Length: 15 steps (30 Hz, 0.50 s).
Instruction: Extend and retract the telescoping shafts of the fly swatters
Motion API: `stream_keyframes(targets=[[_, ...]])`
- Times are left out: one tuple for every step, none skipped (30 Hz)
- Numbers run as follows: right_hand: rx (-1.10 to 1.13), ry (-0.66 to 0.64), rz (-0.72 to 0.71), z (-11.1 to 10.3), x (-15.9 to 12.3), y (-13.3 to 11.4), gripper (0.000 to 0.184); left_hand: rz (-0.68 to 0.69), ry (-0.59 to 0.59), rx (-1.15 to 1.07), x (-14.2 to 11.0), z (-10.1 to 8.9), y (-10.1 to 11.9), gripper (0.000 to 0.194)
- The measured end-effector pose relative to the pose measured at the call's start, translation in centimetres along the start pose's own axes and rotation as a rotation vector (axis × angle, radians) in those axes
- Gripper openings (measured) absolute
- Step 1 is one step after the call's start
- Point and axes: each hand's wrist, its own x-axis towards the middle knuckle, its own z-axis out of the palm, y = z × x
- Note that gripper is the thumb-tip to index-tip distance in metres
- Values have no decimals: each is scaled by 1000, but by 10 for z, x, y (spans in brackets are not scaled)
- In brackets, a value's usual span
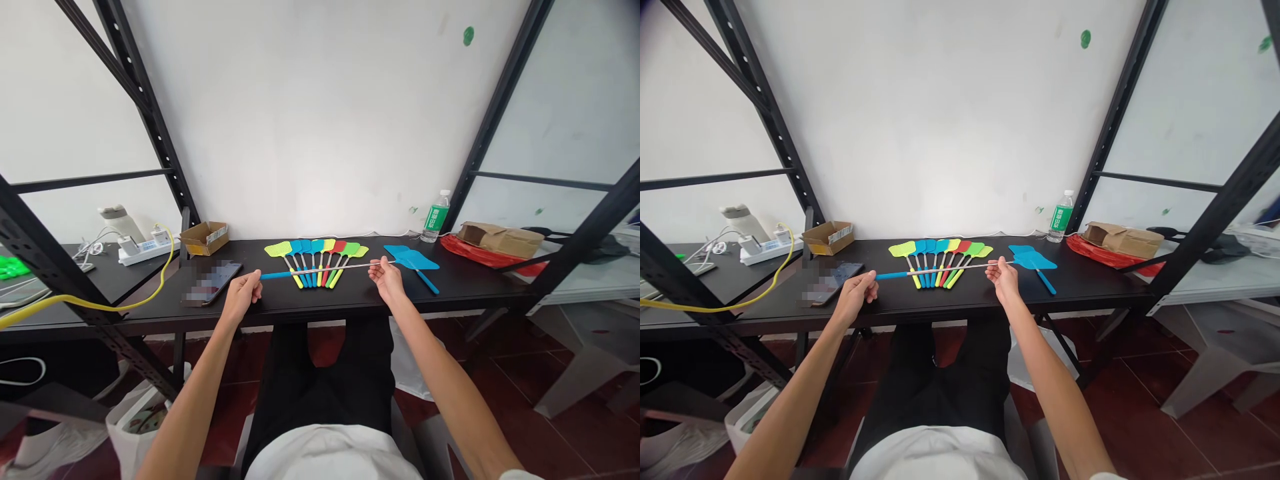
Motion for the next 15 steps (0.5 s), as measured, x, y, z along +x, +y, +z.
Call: stream_keyframes(targets=[[3,-2,5,0,0,0,36,-20,19,-25,0,0,-1,46],[5,-5,9,0,0,0,36,-38,36,-47,1,0,-3,48],[6,-8,12,0,1,0,36,-52,51,-62,1,0,-4,50],[5,-12,14,0,1,0,36,-63,63,-72,1,1,-5,52],[6,-14,17,-1,1,1,36,-72,73,-77,1,1,-6,53],[8,-14,19,-1,2,1,36,-78,78,-77,2,1,-7,54],[13,-12,21,-1,2,1,36,-82,77,-72,1,0,-7,55],[21,-5,21,-2,2,1,36,-81,71,-68,1,0,-6,54],[31,4,17,-2,3,1,35,-73,56,-71,1,0,-6,52],[39,13,12,-3,3,1,35,-59,35,-83,1,-1,-5,48],[44,22,4,-3,4,1,35,-42,14,-104,1,-2,-5,42],[45,27,-2,-4,4,1,35,-24,-4,-128,1,-2,-4,34],[41,30,-6,-4,4,2,36,-8,-17,-148,1,-3,-4,28],[35,29,-7,-4,4,2,36,4,-29,-157,1,-3,-4,27],[28,27,-4,-4,5,2,37,13,-39,-150,2,-4,-5,29]])
